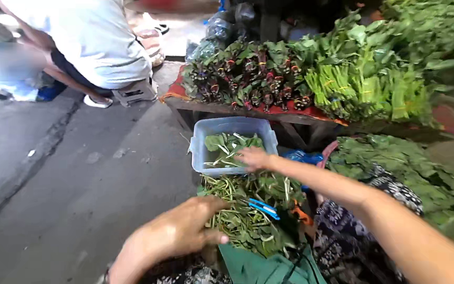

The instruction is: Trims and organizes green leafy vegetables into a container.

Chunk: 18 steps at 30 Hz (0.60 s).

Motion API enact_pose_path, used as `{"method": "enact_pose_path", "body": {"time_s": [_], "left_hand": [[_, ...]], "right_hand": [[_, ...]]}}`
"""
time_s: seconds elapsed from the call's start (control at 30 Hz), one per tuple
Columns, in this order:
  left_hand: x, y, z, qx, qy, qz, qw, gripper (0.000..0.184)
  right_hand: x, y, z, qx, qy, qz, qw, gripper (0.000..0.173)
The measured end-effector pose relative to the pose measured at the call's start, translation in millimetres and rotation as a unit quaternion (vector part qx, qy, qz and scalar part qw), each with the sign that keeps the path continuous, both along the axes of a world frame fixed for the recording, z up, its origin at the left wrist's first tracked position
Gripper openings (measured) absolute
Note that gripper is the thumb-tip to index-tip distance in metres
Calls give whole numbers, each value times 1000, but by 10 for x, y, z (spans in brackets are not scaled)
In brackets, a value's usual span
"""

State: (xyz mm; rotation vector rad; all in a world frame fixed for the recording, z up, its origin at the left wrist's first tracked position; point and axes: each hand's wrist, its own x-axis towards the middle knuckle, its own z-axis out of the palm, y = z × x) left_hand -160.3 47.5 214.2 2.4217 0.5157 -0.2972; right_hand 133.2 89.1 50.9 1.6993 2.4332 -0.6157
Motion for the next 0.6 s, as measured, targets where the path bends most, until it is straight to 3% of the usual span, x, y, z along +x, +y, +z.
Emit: {"method": "enact_pose_path", "body": {"time_s": [0.1, 0.17, 0.33, 0.43, 0.53, 0.6], "left_hand": [[154, 779, 31, 13, 128, 60, 990, 58], [274, 1312, -247, 37, 150, 95, 983, 59], [623, 2215, -1440, 14, 126, 137, 982, 53], [753, 2393, -2040, 25, 104, 158, 982, 52], [671, 2442, -2449, 35, 74, 149, 985, 51], [534, 2393, -2764, 102, -18, 160, 982, 43]], "right_hand": [[496, 534, 9, 159, -31, 36, 986, 67], [698, 772, -165, 199, -43, 16, 979, 78], [637, 1031, -1062, 97, 5, 44, 994, 87], [514, 1228, -1660, 41, 2, 67, 997, 97], [418, 1437, -2171, -41, -20, 27, 999, 103], [300, 1526, -2352, -82, -31, -10, 996, 103]]}}
